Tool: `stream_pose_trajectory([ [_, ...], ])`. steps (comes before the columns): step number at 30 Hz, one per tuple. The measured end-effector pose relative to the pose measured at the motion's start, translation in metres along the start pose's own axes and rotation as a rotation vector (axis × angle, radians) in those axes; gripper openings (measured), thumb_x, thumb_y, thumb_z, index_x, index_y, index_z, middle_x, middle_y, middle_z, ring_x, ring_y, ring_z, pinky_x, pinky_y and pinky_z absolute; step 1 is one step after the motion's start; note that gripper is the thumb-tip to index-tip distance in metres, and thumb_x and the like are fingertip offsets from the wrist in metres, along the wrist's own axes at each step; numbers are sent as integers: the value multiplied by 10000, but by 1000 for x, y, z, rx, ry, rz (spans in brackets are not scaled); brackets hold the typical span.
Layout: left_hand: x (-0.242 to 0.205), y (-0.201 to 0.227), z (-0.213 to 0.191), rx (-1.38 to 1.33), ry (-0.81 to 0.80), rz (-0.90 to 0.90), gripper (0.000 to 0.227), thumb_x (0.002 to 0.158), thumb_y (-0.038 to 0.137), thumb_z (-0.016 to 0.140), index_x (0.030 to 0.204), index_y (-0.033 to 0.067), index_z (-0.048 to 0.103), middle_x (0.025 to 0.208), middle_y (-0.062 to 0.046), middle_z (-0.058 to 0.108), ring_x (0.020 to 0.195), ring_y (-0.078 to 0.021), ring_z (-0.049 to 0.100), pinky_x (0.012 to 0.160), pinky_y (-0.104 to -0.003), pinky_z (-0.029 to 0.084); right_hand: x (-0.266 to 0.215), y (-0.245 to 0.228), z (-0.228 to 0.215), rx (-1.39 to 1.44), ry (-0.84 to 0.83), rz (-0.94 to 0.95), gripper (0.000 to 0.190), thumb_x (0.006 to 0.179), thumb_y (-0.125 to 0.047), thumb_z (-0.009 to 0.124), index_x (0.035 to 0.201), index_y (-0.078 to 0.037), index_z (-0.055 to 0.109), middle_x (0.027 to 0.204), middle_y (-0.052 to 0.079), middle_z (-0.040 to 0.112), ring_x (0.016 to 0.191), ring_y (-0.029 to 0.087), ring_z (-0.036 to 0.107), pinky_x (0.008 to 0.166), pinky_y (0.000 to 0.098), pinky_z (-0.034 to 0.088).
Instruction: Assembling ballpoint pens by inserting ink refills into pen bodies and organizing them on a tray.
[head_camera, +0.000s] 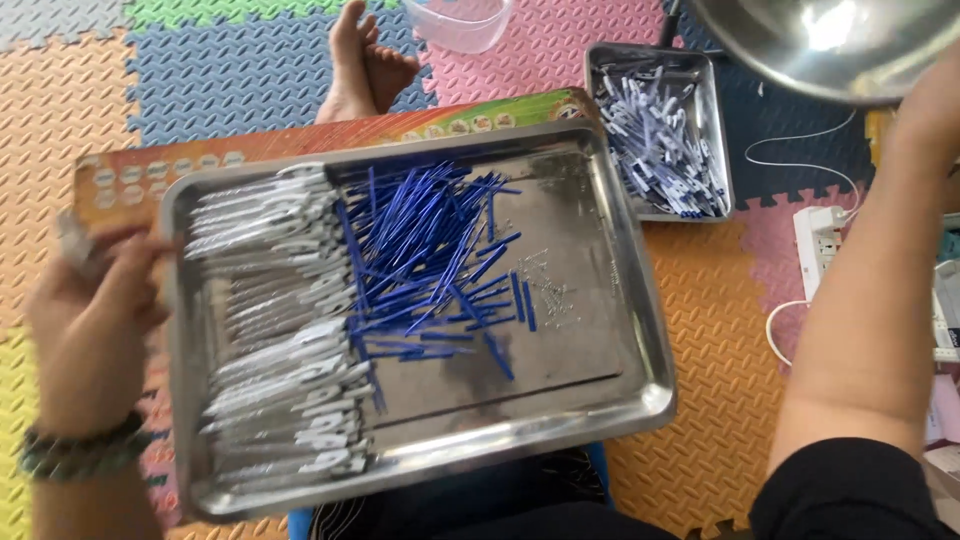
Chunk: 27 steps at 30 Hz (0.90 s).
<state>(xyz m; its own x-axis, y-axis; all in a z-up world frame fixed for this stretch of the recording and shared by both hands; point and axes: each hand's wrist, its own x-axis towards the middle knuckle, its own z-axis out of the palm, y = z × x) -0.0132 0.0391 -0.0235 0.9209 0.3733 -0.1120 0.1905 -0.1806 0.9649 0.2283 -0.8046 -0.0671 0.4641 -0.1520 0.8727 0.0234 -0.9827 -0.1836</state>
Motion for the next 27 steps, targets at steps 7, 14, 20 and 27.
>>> stream_pose_trajectory([
  [7, 17, 22, -15, -473, -68, 66, 892, 1024, 474, 836, 1709, 153, 363, 1410, -17, 741, 802, 47, 596, 645, -67, 536, 29, -257, -3, 729, -556, 236, 412, 871, -326, 780, 1149, -21, 794, 1024, 103, 881, 798, 217, 901, 661, 382, 809],
  [14, -56, -70, -170, -724, -30, 100, 809, 1044, 579, 750, 1755, 230, 586, 1717, 61, 683, 1521, -94, 684, 1349, -309, 554, -38, -632, -105, 1309, -1044, 384, 588, 781, -459, 783, 1145, 2, 785, 1064, 124, 855, 842, 249, 890, 661, 452, 835],
  [20, -125, -239, -319, -760, 383, -148, 285, 1068, 341, 729, 1309, 187, 732, 1295, 99, 796, 1110, -37, 731, 1042, -189, 587, -58, -691, -174, 1617, -1208, -466, 750, 1200, -400, 826, 1736, -144, 368, 1812, 329, 544, 1756, 463, 506, 1453, 575, 522],
  [27, -163, -384, -372, -542, 859, -426, 117, 1115, 308, 630, 1168, 209, 660, 992, 134, 702, 688, 49, 595, 596, -98, 451, -42, -510, -186, 743, -1021, -807, 246, 1070, -175, 834, 1274, -38, 831, 1119, 112, 859, 726, 182, 708, 661, 313, 558],
])
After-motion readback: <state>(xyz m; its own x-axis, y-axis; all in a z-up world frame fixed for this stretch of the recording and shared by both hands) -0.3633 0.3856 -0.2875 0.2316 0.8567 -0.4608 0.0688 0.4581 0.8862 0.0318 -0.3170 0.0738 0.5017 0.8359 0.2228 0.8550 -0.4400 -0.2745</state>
